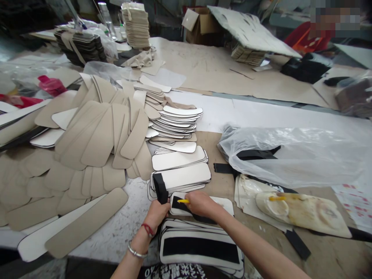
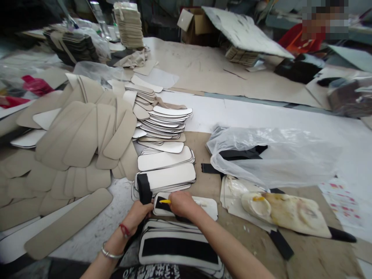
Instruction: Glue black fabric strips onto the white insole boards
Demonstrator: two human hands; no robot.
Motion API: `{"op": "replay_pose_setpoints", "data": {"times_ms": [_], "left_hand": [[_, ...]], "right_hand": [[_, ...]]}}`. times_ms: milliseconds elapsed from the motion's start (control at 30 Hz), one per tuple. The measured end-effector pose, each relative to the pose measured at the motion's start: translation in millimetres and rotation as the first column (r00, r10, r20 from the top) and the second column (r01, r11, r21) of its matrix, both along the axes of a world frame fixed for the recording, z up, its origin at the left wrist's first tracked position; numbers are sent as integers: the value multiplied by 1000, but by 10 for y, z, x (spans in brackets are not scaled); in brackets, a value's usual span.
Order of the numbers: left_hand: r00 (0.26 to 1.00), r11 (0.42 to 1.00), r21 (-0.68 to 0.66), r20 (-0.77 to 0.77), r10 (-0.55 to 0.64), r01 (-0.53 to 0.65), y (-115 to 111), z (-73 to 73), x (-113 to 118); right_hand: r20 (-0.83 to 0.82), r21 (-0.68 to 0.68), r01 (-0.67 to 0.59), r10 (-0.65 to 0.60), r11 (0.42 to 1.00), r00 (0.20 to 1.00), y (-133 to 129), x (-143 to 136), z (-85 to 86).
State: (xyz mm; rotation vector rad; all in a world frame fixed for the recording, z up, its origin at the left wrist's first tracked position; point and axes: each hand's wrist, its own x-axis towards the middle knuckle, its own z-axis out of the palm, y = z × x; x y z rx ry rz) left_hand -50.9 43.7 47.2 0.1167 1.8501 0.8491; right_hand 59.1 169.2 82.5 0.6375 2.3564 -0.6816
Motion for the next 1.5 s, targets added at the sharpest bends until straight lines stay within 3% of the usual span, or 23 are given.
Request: {"op": "replay_pose_setpoints", "data": {"times_ms": [333, 600, 733, 867, 967, 1067, 1300, 1500], "left_hand": [[997, 997, -13, -10, -74, 74, 44, 9, 9], [966, 980, -116, -184, -179, 160, 58, -204, -17], [946, 972, -110, -230, -228, 207, 43, -235, -37], [929, 962, -125, -256, -269, 244, 46, -184, -53], [915, 951, -150, -268, -301, 269, 53, -151, -53], [899, 936, -182, -273, -343, 302, 62, -144, -42], [874, 911, -236, -281, -397, 338, 86, -155, -11], [864, 892, -266, -262, -431, 365, 117, -105, -9]], "right_hand": [[27, 1, 25, -25, 1000, 999, 27, -14, -57], [18, 20, 44, -44, 999, 999, 10, -27, -75], [42, 26, 72, -73, 997, 996, 60, 213, 50], [55, 58, 163, -166, 985, 985, 233, 757, 189], [17, 49, 378, -379, 925, 925, 363, 1179, 178], [12, 51, 541, -543, 839, 840, 387, 1424, 59], [-19, 203, 722, -734, 661, 678, 234, 1441, -200], [-38, 179, 764, -771, 620, 635, 253, 1487, -274]]}}
